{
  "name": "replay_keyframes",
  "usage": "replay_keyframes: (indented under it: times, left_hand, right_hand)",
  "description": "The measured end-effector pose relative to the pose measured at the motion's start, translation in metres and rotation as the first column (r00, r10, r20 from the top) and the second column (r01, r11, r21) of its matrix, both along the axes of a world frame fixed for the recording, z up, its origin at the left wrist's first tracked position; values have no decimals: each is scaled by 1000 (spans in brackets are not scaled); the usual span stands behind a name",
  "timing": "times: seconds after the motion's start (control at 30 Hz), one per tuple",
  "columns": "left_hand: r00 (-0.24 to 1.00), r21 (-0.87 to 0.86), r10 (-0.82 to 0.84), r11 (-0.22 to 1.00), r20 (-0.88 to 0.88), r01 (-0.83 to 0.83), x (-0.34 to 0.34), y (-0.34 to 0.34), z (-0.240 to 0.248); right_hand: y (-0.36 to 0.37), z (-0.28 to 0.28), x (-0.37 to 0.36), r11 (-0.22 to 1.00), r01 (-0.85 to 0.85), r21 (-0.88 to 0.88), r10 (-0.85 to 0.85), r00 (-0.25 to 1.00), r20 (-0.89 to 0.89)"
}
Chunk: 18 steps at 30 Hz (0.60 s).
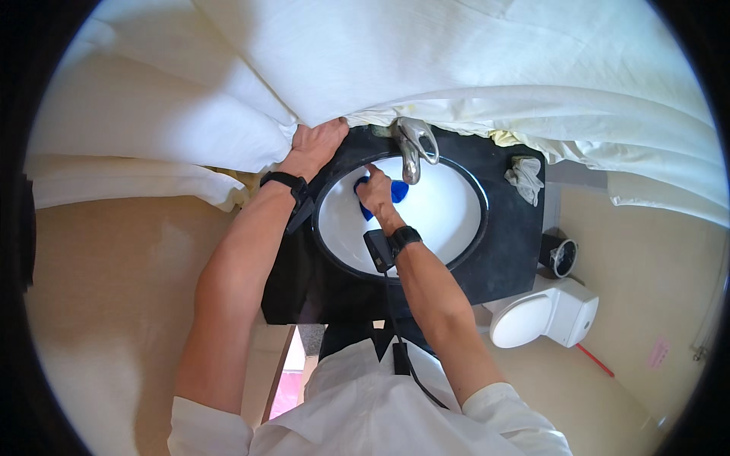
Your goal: Cleaning the countertop, faucet, and doorframe in a bathroom using a blue cloth.
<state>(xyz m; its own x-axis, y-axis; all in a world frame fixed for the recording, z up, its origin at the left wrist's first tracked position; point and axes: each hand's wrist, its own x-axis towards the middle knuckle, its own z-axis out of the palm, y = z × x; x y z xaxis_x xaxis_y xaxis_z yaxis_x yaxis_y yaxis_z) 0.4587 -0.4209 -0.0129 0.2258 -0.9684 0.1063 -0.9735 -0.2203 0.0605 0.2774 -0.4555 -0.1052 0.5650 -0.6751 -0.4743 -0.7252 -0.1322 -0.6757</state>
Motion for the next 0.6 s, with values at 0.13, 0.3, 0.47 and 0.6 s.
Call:
replay_keyframes:
  times: [0.13, 0.3, 0.47, 0.6]
  left_hand:
    - [984, 42, 78, 997, -159, -72, -3, 13, 4]
    - [978, -144, 83, 983, -192, -112, -24, 9, 21]
    - [916, -272, 202, 913, -347, -304, -28, 6, 15]
    - [862, -125, 252, 933, -440, -337, -41, -16, 24]
  right_hand:
    - [28, -9, -28, 947, -286, -150, 221, 912, -345]
    - [17, -57, -67, 862, -433, -264, 294, 851, -435]
    - [-9, -21, -58, 855, -458, -243, 396, 879, -265]
    - [-37, 119, -67, 884, -463, -71, 457, 885, -86]
